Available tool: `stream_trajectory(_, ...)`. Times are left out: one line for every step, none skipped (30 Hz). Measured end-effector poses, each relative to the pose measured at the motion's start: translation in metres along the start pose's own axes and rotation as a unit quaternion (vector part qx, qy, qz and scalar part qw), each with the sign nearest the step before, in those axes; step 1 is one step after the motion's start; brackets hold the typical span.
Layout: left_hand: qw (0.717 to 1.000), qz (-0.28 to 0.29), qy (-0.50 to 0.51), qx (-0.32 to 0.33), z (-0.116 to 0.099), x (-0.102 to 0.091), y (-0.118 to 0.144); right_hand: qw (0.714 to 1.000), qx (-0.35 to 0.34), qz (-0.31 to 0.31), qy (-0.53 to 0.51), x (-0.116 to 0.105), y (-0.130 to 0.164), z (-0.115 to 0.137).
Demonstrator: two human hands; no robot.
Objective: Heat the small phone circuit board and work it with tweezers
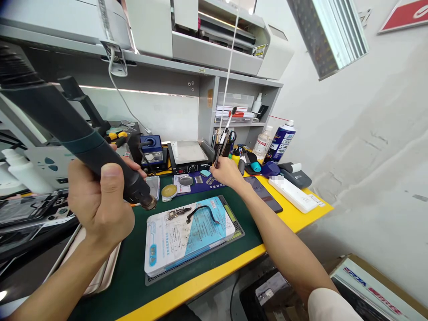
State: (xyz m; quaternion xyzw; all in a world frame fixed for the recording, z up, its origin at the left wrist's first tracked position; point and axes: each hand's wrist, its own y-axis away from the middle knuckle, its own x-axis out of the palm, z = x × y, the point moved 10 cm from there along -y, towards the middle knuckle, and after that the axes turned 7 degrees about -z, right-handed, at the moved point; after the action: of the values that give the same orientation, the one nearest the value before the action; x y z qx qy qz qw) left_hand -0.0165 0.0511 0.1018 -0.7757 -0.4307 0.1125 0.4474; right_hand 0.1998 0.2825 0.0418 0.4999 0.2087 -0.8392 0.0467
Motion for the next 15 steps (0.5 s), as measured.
stream_trajectory(1.000, 0.000, -0.001, 0.000, 0.0001, -0.0001, 0.0000, 1.000, 0.002, 0.000, -0.002, 0.0004, -0.0001, -0.0003)
stream_trajectory(1.000, 0.000, -0.003, 0.000, 0.0003, 0.0000, -0.0001, 1.000, 0.004, 0.000, -0.003, 0.0008, -0.0002, -0.0007)
stream_trajectory(1.000, 0.001, -0.003, -0.001, 0.0006, 0.0002, -0.0001, 1.000, 0.006, 0.000, -0.005, 0.0012, -0.0003, -0.0013)
stream_trajectory(1.000, 0.001, -0.004, -0.001, 0.0009, 0.0003, -0.0002, 1.000, 0.008, 0.001, -0.008, 0.0018, -0.0005, -0.0020)
stream_trajectory(1.000, 0.000, -0.005, -0.002, 0.0014, 0.0004, -0.0002, 1.000, 0.009, 0.002, -0.010, 0.0024, -0.0008, -0.0028)
stream_trajectory(1.000, -0.001, -0.005, -0.003, 0.0018, 0.0003, -0.0002, 1.000, 0.010, 0.004, -0.014, 0.0032, -0.0011, -0.0036)
stream_trajectory(1.000, -0.003, -0.004, -0.004, 0.0022, 0.0003, -0.0002, 1.000, 0.010, 0.006, -0.017, 0.0040, -0.0015, -0.0046)
stream_trajectory(1.000, -0.004, -0.003, -0.004, 0.0026, 0.0003, -0.0001, 1.000, 0.011, 0.008, -0.021, 0.0048, -0.0019, -0.0056)
stream_trajectory(1.000, -0.005, -0.003, -0.005, 0.0027, 0.0003, 0.0001, 1.000, 0.012, 0.010, -0.024, 0.0055, -0.0023, -0.0066)
stream_trajectory(1.000, -0.006, -0.002, -0.005, 0.0028, 0.0003, 0.0002, 0.999, 0.013, 0.012, -0.027, 0.0061, -0.0026, -0.0074)
stream_trajectory(1.000, -0.006, -0.001, -0.005, 0.0026, 0.0002, 0.0004, 0.999, 0.015, 0.013, -0.030, 0.0065, -0.0029, -0.0081)
stream_trajectory(1.000, -0.006, 0.000, -0.004, 0.0023, 0.0000, 0.0005, 0.999, 0.016, 0.013, -0.032, 0.0069, -0.0031, -0.0086)
stream_trajectory(1.000, -0.006, 0.000, -0.004, 0.0020, -0.0002, 0.0006, 0.999, 0.017, 0.014, -0.034, 0.0071, -0.0033, -0.0089)
stream_trajectory(1.000, -0.005, 0.000, -0.005, 0.0017, -0.0004, 0.0007, 0.999, 0.018, 0.014, -0.036, 0.0073, -0.0033, -0.0090)
stream_trajectory(1.000, -0.003, 0.000, -0.005, 0.0014, -0.0004, 0.0007, 0.999, 0.018, 0.015, -0.038, 0.0074, -0.0034, -0.0090)
